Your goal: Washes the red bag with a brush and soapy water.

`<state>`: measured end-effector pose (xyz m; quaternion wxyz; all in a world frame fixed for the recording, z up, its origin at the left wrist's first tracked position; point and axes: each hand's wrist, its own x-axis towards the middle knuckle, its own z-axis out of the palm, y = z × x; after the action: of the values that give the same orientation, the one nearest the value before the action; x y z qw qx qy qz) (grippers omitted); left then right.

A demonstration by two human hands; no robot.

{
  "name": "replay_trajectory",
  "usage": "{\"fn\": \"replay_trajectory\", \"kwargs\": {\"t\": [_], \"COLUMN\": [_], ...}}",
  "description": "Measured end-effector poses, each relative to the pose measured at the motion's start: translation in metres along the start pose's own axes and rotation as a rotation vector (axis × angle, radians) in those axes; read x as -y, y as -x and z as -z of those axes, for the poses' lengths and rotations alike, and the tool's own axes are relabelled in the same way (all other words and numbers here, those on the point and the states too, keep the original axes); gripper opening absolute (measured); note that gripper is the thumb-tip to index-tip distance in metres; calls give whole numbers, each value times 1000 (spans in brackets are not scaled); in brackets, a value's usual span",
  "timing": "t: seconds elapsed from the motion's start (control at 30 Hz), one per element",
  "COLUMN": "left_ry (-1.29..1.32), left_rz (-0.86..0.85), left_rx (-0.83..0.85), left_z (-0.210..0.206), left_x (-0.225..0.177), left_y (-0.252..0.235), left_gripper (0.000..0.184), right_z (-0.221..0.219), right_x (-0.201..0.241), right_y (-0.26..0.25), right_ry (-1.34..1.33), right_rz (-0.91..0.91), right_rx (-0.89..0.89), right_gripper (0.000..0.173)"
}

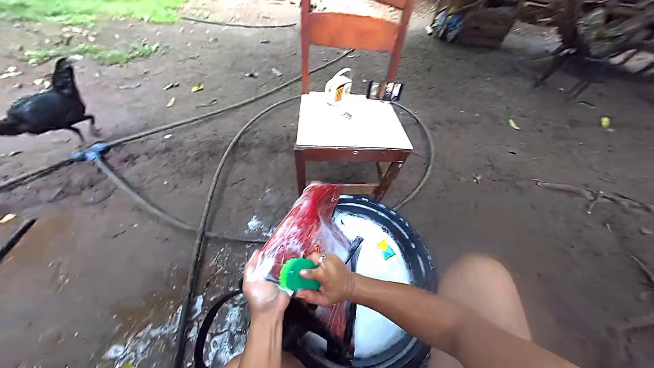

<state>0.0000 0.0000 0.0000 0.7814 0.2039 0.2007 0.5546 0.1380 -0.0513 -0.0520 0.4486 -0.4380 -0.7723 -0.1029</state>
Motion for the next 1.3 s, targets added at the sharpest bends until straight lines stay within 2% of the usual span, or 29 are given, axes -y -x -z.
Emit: {"fn": "replay_trajectory", "kwargs": {"t": [0.1, 0.17, 0.23, 0.3, 0.37, 0.47, 0.53, 0.6, 0.63, 0.7, 0.73, 0.83, 0.9, 0.93, 0.97, 1.0, 1.07, 1.13, 1.2, 1.27, 1.3], "left_ry": [155, 154, 164, -33, -70, 89, -5, -21, -67, -159, -153, -89, -179, -223, -193, -151, -147, -135, -116, -5, -13], "left_rz": [-81, -158, -157, -160, -165, -189, -192, -244, -259, -241, -229, -197, -191, -207, -223, -248, -233, -227, -263, -254, -230], "left_rx": [9, 166, 153, 40, -49, 89, 156, 203, 157, 32, -1, -1, 48, 74, 110, 136, 41, 23, 78, 194, 186], "left_z": [0, 4, 11, 8, -2, 6, 12, 16, 16, 5, 1, -4, -10, -6, 1, 7, 6, 5, 8, 18, 18], "left_x": [13, 17, 15, 7, 6, 22, 27, 21, 17, 8, 8, 20, 22, 23, 23, 21, 12, 12, 22, 32, 34], "left_y": [4, 8, 5, 1, 1, 7, 4, 5, 5, 3, 2, 11, 22, 21, 18, 12, 0, -8, -7, -5, -3], "left_gripper": [65, 57, 44, 49, 52, 50, 59, 45, 42, 55, 57, 54, 42, 42, 49, 48, 54, 58, 54, 43, 44], "right_z": [-10, -13, -13, -9, -3, 1, -1, -6, -7, -6, -4, 3, 2, 0, -3, -6, -9, -8, -4, -3, -3], "right_x": [31, 44, 49, 42, 35, 42, 45, 50, 50, 42, 37, 37, 40, 42, 45, 48, 42, 29, 28, 31, 33], "right_y": [-64, -88, -61, -17, -10, -71, -99, -76, -52, -8, -2, -53, -96, -101, -91, -68, -13, 9, -23, -74, -90], "right_ry": [18, 3, 3, 5, 21, 3, -25, -22, -6, -7, -10, -8, -43, -52, -49, -33, -42, -43, -39, -45, -70], "right_rz": [-50, -92, -127, -118, -107, -136, -159, -180, -174, -150, -139, -152, -152, -150, -161, -175, -172, -152, -149, -143, -148], "right_rx": [-160, -218, -187, -113, -78, -134, -210, -214, -183, -110, -90, -145, -247, -285, -289, -256, -159, -102, -155, -304, -376], "right_gripper": [39, 38, 38, 37, 38, 37, 35, 35, 36, 37, 37, 36, 35, 35, 35, 35, 35, 38, 39, 38, 38]}}
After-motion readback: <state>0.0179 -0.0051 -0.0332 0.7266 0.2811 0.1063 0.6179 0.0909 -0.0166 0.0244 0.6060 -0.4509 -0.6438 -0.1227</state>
